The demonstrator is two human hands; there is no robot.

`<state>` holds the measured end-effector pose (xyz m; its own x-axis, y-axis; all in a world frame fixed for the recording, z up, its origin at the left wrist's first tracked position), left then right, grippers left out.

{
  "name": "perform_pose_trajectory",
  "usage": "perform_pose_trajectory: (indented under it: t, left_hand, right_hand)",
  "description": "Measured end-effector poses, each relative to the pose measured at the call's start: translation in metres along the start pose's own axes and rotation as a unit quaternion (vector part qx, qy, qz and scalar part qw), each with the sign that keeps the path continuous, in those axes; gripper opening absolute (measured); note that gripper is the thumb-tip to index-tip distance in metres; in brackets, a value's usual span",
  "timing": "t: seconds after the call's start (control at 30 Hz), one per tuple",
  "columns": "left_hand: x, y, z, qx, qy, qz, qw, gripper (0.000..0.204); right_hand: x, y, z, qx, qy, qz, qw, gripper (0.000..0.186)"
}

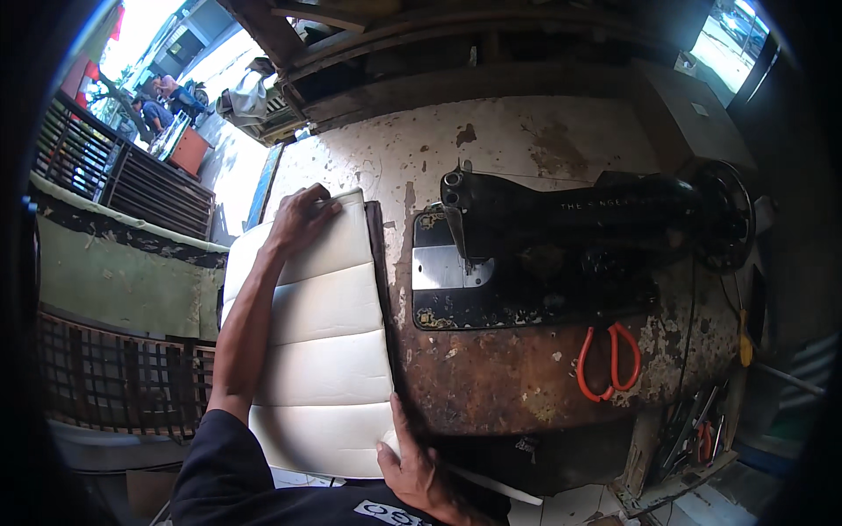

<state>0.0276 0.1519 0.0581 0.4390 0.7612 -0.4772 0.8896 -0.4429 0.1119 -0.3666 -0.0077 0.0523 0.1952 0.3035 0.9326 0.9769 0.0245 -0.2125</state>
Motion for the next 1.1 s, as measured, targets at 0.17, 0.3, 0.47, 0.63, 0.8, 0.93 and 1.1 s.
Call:
perform_pose_trajectory:
  t: [0.17, 0.3, 0.47, 0.63, 0.8, 0.93, 1.1]
  left_hand:
    - [0.007, -0.001, 0.015, -0.005, -0.025, -0.01, 1.0, 0.035]
    - [0.001, -0.002, 0.018, -0.011, -0.019, 0.04, 0.999, 0.029]
    - [-0.025, -0.004, 0.016, -0.008, -0.066, 0.059, 0.996, 0.027]
    - [-0.028, -0.004, 0.025, 0.032, -0.085, 0.022, 0.996, 0.023]
    - [-0.035, -0.01, 0.034, 0.028, -0.106, 0.038, 0.993, 0.016]
    - [-0.04, -0.018, 0.043, -0.026, -0.073, 0.091, 0.993, 0.014]
    - [-0.045, -0.018, 0.04, -0.005, -0.101, 0.074, 0.992, 0.017]
  right_hand:
    - [0.0, 0.002, 0.001, 0.046, -0.016, 0.016, 0.999, 0.069]
    - [0.007, 0.002, 0.008, 0.198, -0.059, 0.184, 0.961, 0.078]
    - [0.022, 0.013, 0.002, 0.031, 0.017, -0.035, 0.999, 0.062]
    - [0.02, 0.022, 0.01, 0.01, 0.085, -0.035, 0.996, 0.032]
    - [0.001, 0.024, 0.022, 0.055, 0.113, -0.014, 0.992, 0.045]
    - [0.007, 0.025, 0.015, 0.074, 0.104, -0.01, 0.992, 0.053]
    - [-0.002, 0.022, 0.019, 0.091, 0.108, -0.008, 0.99, 0.056]
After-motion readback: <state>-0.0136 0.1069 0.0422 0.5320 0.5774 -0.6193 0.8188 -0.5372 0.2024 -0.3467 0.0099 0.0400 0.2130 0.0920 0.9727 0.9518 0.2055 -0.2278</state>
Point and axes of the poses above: each hand's wrist, its own y-axis towards the middle knuckle, its own z-axis out of the palm, x = y × z, the point moved 4 cm from there along y, towards the middle knuckle, and after that the axes turned 7 degrees about -y, right-handed, at the moved point
